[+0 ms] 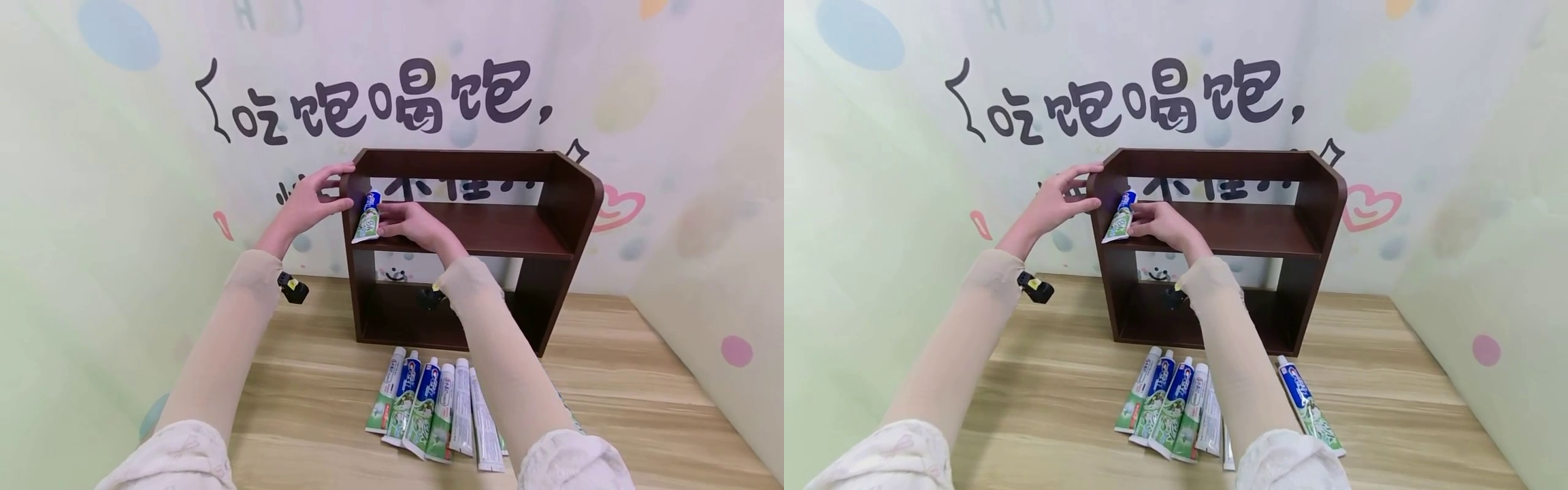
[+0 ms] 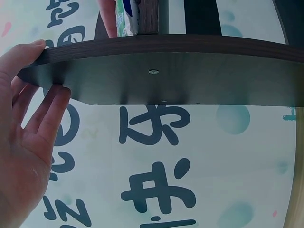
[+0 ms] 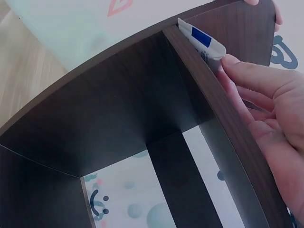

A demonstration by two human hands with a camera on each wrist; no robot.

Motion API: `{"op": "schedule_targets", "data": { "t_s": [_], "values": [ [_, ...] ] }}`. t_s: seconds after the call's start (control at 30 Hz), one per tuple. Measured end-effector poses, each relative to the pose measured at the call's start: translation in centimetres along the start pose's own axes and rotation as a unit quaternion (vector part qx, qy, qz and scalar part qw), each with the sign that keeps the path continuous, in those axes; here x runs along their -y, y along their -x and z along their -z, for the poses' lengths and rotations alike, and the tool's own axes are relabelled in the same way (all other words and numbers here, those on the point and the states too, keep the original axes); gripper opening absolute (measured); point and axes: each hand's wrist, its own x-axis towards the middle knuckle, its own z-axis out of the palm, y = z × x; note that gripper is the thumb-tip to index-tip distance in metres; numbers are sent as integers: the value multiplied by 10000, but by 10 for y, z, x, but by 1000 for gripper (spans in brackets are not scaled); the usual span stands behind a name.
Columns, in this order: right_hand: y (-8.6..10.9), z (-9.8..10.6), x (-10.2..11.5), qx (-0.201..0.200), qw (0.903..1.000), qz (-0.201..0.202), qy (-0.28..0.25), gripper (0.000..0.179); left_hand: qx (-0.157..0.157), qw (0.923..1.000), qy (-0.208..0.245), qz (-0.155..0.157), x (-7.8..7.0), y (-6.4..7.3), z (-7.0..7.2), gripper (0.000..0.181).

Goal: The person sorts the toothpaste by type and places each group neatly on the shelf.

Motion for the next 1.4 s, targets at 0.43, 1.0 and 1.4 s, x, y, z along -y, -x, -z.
{"op": "schedule_targets", "data": {
  "t_s": [0.43,1.0,1.4],
  "values": [
    [9,4,0,87,9998,-129,104,56,27,9999,-59,140,-1,1,0,57],
    [7,1,-6,-264,9956,-5,903,53,-84,10000,1,42,32,-13,-3,56],
    [9,-2,-1,-281,9933,30,1121,52,-129,9999,-8,14,32,-12,-2,56]
  ]
}}
